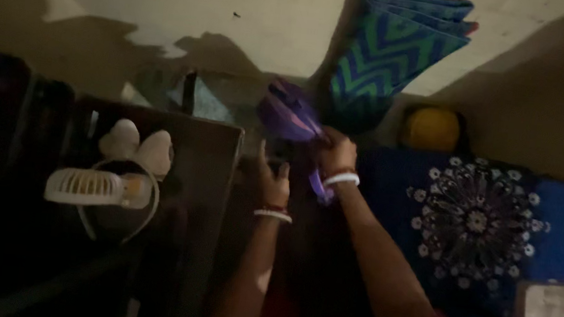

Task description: The person organizes a cluttered room by moving a woven basket, stacking books and newspapers on a shelf, and arranging pillows and a cloth on a bed and a wicker chair. The person also picks up a purple ribbon from the floor and places it in a pink bucket.

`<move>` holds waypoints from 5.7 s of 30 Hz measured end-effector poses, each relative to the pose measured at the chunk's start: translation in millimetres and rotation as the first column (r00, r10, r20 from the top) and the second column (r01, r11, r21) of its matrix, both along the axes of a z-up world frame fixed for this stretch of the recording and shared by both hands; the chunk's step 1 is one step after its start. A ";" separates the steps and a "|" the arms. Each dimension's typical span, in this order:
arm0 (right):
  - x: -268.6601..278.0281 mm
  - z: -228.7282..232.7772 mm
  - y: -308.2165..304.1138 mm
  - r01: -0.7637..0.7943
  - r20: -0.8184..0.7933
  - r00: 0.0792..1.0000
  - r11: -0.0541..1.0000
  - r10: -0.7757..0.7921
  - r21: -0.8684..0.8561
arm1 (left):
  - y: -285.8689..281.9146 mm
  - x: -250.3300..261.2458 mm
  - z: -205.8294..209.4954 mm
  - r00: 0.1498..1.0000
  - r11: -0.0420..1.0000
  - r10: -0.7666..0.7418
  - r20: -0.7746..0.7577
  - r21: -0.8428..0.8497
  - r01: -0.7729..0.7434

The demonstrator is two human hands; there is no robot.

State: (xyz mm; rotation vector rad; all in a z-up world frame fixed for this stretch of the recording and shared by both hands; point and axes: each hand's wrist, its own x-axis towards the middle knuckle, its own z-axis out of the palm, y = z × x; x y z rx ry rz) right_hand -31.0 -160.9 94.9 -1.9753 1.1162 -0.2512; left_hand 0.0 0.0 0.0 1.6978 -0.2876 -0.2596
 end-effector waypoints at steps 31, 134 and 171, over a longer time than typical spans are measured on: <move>-204.0 162.7 65.3 0.093 0.642 0.681 0.911 -0.353 0.403 | -22.0 -121.2 263.0 0.832 0.816 -0.519 -0.195 -0.402 0.415; -464.0 231.4 316.9 0.666 -0.073 0.501 0.438 -0.862 -0.604 | -66.9 -260.5 302.1 -0.749 -0.296 -0.535 0.390 0.744 0.599; -539.6 118.2 161.6 0.921 -0.128 0.308 0.329 -0.943 -0.207 | -11.3 -293.2 284.4 -0.741 -0.220 -0.446 0.502 0.741 0.635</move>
